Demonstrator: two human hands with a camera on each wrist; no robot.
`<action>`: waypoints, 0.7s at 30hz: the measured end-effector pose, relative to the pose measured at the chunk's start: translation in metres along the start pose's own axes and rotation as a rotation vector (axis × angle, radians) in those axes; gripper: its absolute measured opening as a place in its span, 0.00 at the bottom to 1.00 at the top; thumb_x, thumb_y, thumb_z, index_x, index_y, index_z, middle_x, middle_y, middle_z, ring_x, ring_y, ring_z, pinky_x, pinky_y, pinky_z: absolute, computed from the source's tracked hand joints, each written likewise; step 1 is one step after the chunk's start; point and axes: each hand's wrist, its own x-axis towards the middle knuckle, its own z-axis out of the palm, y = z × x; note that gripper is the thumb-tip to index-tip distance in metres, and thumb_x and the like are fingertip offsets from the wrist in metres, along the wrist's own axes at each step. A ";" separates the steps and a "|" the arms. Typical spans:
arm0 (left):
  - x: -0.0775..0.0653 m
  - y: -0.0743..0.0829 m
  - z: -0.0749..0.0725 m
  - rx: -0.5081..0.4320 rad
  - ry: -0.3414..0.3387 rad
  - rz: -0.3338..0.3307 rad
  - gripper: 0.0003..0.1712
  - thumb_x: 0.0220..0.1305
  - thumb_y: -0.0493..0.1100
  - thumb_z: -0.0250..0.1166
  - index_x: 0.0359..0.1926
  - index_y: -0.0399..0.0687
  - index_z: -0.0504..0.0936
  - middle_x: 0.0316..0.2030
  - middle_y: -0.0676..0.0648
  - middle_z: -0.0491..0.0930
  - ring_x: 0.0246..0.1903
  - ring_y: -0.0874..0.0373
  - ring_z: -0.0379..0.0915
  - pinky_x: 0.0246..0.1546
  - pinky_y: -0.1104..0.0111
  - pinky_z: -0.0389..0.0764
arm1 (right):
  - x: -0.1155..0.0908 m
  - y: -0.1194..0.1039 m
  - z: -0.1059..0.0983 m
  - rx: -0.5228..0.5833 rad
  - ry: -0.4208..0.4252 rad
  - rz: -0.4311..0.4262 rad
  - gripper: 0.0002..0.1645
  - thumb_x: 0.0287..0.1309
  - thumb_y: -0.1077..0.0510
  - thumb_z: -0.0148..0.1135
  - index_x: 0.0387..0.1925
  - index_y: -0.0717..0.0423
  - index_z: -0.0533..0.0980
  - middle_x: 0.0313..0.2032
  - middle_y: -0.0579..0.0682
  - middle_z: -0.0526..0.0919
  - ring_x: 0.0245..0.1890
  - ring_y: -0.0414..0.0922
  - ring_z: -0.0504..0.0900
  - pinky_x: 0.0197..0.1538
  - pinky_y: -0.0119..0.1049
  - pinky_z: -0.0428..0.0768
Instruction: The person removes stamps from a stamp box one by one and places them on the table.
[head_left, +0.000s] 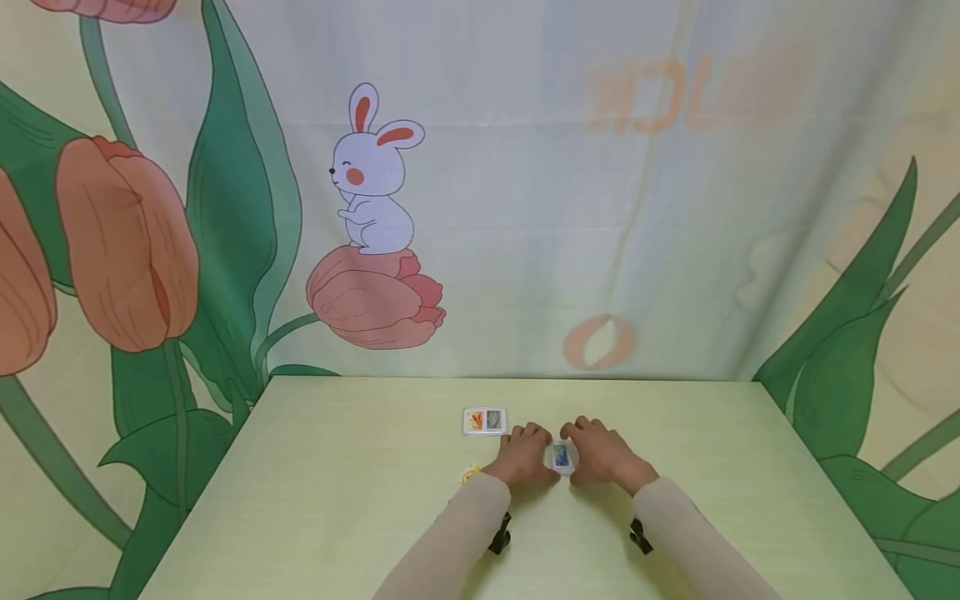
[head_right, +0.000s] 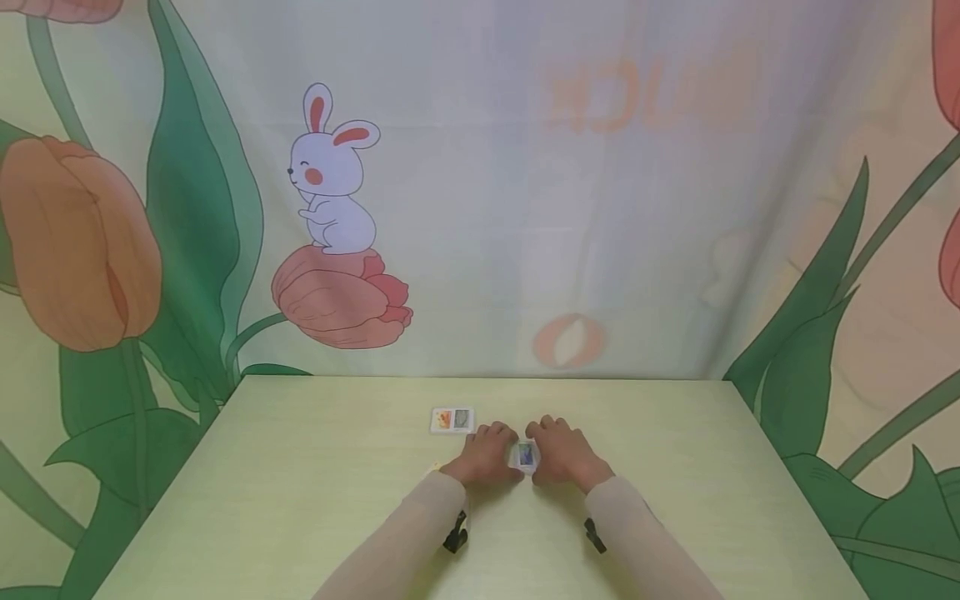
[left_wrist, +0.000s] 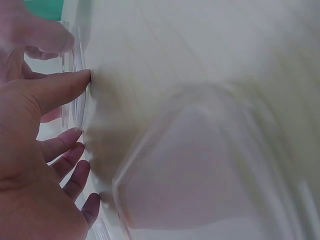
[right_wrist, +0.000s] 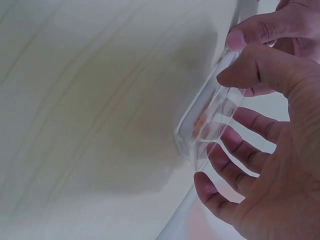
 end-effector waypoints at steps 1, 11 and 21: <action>0.000 0.000 0.000 -0.001 0.000 0.000 0.33 0.52 0.52 0.76 0.56 0.47 0.75 0.57 0.47 0.72 0.57 0.48 0.64 0.59 0.52 0.66 | -0.001 0.000 0.000 -0.005 0.004 -0.004 0.40 0.35 0.52 0.79 0.54 0.49 0.72 0.48 0.50 0.75 0.45 0.49 0.72 0.42 0.50 0.77; 0.000 -0.001 -0.001 -0.002 -0.003 0.002 0.33 0.53 0.52 0.75 0.57 0.47 0.75 0.58 0.47 0.71 0.58 0.49 0.64 0.60 0.53 0.65 | -0.011 -0.001 -0.011 -0.023 0.048 -0.018 0.39 0.35 0.54 0.78 0.55 0.50 0.72 0.48 0.50 0.74 0.46 0.50 0.72 0.40 0.49 0.76; 0.000 -0.003 0.000 -0.013 -0.015 0.001 0.34 0.54 0.54 0.74 0.58 0.48 0.75 0.60 0.48 0.70 0.61 0.49 0.62 0.62 0.54 0.64 | -0.021 0.009 -0.016 -0.015 0.069 -0.010 0.41 0.35 0.55 0.77 0.56 0.51 0.72 0.49 0.51 0.75 0.48 0.51 0.72 0.43 0.52 0.76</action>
